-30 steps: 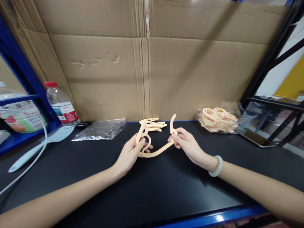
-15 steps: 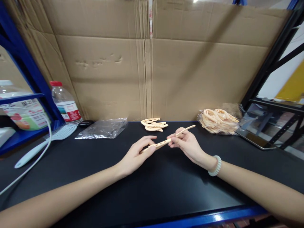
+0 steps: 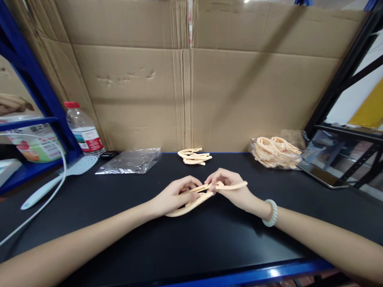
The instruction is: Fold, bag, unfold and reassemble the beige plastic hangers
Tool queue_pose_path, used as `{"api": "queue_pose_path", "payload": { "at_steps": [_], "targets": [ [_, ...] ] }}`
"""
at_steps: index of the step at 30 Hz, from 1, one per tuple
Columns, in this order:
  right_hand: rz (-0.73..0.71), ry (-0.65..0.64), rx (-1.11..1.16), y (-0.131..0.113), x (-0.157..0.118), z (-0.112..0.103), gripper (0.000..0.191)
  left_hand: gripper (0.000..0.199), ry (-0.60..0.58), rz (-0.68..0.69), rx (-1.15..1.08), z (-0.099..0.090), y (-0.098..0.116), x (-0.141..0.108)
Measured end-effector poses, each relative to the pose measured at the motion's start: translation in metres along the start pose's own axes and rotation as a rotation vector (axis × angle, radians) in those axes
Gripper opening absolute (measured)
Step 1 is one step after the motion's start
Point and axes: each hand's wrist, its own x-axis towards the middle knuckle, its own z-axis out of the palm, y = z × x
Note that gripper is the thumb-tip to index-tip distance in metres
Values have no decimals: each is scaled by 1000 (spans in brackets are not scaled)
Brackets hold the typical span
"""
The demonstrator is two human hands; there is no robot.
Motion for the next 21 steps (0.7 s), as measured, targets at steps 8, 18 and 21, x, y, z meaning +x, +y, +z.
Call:
{"api": "queue_pose_path", "payload": {
  "at_steps": [8, 18, 21],
  "targets": [
    [-222, -18, -427, -1, -7, 0, 8, 31, 31, 9, 191, 3, 3, -3],
    [-364, -124, -676, -1, -9, 1, 17, 29, 79, 179, 675, 6, 8, -5],
    [-451, -215, -816, -7, -9, 2, 25, 30, 42, 224, 758, 5, 7, -5]
  ]
}}
